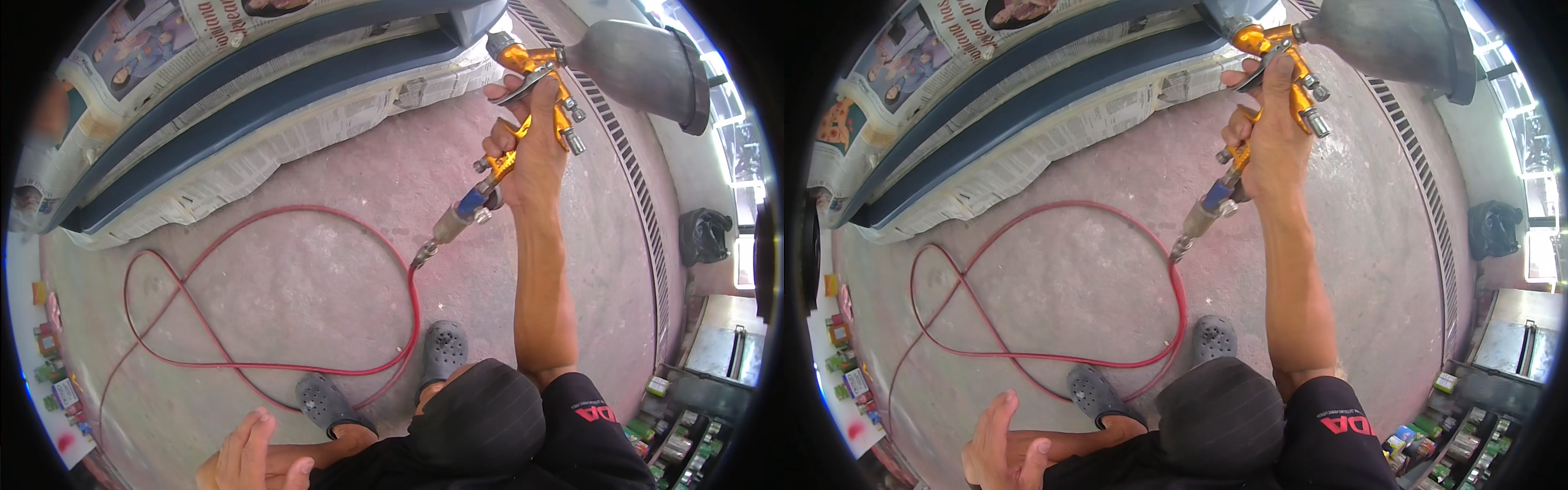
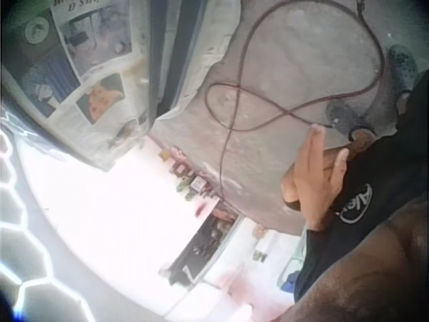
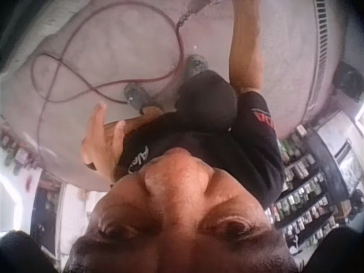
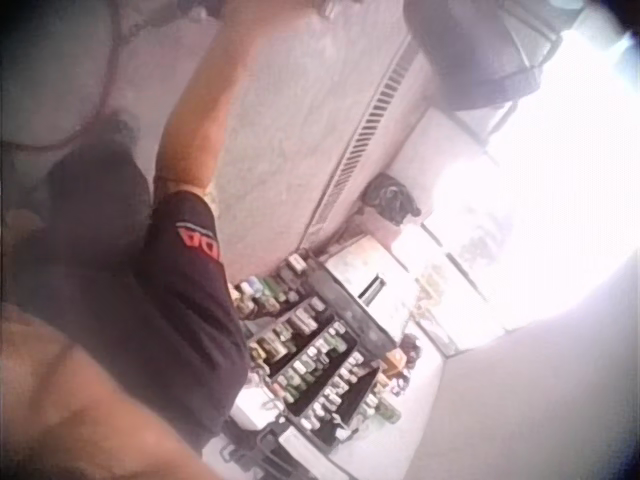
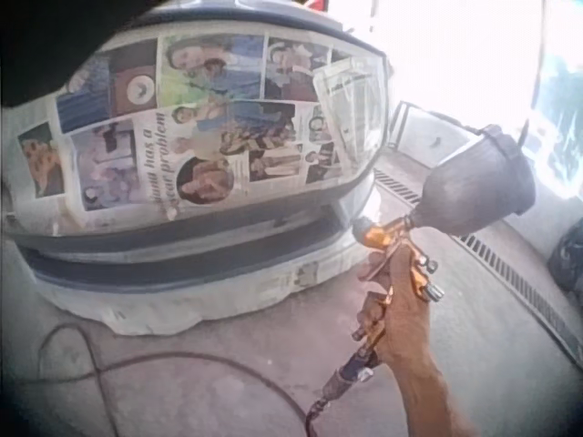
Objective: The person uses a spray gun to apply paint to a car bumper that is masked with newspaper. After spraying, the person inspects the painted surface by hand and then uses a hammer to tap the bumper, likely to check for imperfections or adhesion.
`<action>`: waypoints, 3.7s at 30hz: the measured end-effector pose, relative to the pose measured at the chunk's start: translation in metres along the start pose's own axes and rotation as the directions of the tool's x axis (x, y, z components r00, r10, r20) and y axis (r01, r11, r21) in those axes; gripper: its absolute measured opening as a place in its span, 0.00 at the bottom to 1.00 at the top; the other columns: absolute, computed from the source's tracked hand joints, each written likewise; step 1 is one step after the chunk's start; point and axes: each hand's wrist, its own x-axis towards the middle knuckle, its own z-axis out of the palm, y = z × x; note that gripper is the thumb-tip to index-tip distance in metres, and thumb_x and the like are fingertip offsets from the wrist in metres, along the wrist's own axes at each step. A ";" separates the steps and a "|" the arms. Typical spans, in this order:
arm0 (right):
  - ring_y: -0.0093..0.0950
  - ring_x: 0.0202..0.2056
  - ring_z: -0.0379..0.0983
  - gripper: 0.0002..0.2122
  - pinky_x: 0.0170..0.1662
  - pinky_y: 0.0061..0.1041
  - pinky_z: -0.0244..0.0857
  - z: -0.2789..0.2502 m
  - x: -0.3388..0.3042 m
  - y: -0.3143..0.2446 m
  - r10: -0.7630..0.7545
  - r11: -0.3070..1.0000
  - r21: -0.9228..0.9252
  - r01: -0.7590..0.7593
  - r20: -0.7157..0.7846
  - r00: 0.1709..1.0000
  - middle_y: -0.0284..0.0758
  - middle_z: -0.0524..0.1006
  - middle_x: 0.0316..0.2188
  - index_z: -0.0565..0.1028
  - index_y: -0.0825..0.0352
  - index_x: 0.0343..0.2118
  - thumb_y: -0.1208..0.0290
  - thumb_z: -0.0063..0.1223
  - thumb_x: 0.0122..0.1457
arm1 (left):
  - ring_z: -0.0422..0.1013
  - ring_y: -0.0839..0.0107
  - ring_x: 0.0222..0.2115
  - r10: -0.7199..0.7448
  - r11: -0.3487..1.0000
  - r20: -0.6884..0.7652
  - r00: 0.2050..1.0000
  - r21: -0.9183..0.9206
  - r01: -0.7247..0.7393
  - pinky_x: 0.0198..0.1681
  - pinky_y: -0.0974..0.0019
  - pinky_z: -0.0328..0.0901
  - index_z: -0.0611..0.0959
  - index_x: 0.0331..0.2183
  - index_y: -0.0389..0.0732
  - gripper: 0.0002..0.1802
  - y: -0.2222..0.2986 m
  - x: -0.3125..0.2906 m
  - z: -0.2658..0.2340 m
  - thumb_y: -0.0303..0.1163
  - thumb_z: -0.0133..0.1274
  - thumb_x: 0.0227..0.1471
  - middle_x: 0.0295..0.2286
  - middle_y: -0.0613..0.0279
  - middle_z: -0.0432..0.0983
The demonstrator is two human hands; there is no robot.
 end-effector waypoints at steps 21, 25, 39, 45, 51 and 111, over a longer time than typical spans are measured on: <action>0.16 0.17 0.63 0.22 0.18 0.21 0.56 -0.064 0.055 0.095 0.075 0.971 -0.194 -0.139 -0.304 0.950 0.34 0.76 0.31 0.76 0.68 0.46 0.48 0.55 0.73 | 0.73 0.41 0.58 -0.096 0.995 0.025 0.995 0.004 0.096 0.64 0.49 0.67 0.79 0.61 0.38 0.30 0.019 0.018 0.035 0.33 0.65 0.59 0.57 0.40 0.78; 0.15 0.18 0.61 0.24 0.20 0.20 0.57 -0.062 0.043 0.076 0.023 0.994 -0.099 -0.051 -0.265 0.964 0.35 0.76 0.34 0.75 0.68 0.47 0.45 0.56 0.72 | 0.74 0.41 0.57 -0.119 0.992 0.006 0.993 0.039 0.119 0.63 0.49 0.67 0.79 0.61 0.37 0.30 0.013 0.012 0.040 0.34 0.65 0.60 0.56 0.40 0.78; 0.12 0.19 0.65 0.16 0.21 0.17 0.58 0.104 -0.069 0.028 0.098 0.990 -0.136 -0.040 0.456 0.885 0.25 0.75 0.27 0.80 0.64 0.43 0.53 0.59 0.73 | 0.75 0.44 0.53 0.131 0.989 -0.071 0.989 -0.054 -0.135 0.57 0.47 0.69 0.80 0.59 0.40 0.32 0.019 0.005 0.030 0.40 0.67 0.56 0.54 0.48 0.80; 0.12 0.29 0.67 0.21 0.30 0.20 0.63 0.136 -0.091 0.023 0.184 0.982 -0.087 -0.167 0.619 0.763 0.24 0.75 0.26 0.82 0.66 0.53 0.50 0.61 0.72 | 0.75 0.44 0.55 0.137 0.987 -0.082 0.987 -0.076 -0.143 0.58 0.47 0.69 0.79 0.60 0.39 0.32 0.023 -0.001 0.026 0.40 0.67 0.57 0.55 0.47 0.79; 0.14 0.20 0.66 0.22 0.22 0.20 0.59 0.071 -0.034 -0.009 0.304 0.907 -0.383 -0.176 0.306 0.902 0.26 0.75 0.25 0.80 0.64 0.37 0.45 0.56 0.72 | 0.74 0.40 0.55 0.104 0.993 -0.026 0.994 -0.055 -0.105 0.59 0.46 0.69 0.80 0.60 0.38 0.31 0.015 0.003 0.023 0.40 0.65 0.59 0.55 0.43 0.79; 0.15 0.18 0.61 0.25 0.21 0.21 0.55 -0.121 0.240 -0.186 0.561 0.802 -0.096 -0.589 -0.217 0.799 0.29 0.78 0.30 0.80 0.64 0.39 0.42 0.55 0.72 | 0.59 0.41 0.67 0.468 0.751 0.349 0.812 -0.642 -0.157 0.72 0.35 0.47 0.80 0.61 0.40 0.34 0.484 0.058 0.066 0.46 0.63 0.57 0.61 0.54 0.74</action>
